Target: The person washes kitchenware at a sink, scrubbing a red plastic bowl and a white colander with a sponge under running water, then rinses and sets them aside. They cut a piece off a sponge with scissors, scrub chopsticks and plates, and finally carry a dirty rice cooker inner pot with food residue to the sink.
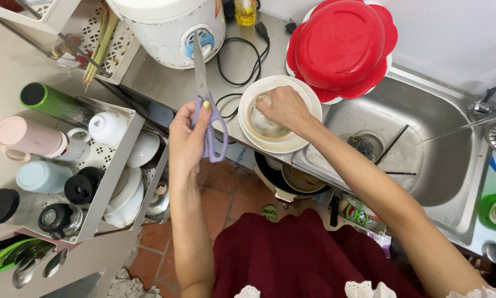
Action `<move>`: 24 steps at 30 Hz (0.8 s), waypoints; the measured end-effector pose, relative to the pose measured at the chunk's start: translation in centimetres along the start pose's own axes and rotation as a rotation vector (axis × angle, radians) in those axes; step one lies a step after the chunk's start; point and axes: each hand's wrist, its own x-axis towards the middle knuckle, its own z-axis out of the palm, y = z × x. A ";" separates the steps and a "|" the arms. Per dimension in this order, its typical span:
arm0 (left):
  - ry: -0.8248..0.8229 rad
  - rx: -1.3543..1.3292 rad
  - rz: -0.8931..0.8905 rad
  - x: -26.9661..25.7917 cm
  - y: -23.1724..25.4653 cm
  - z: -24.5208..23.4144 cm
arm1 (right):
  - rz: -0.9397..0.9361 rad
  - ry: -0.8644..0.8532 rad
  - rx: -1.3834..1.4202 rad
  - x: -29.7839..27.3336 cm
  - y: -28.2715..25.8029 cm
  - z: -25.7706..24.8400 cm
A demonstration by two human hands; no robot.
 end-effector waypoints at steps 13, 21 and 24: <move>-0.335 -0.435 -0.316 -3.4 -0.2 14.6 | 0.100 0.164 0.627 -2.7 7.2 -3.4; -0.336 0.046 0.108 -6.0 -11.1 32.5 | 0.482 0.485 1.512 -15.9 22.6 -7.6; -0.350 0.148 -0.067 -6.3 -15.7 36.0 | 0.415 0.446 0.905 -20.4 25.7 -7.0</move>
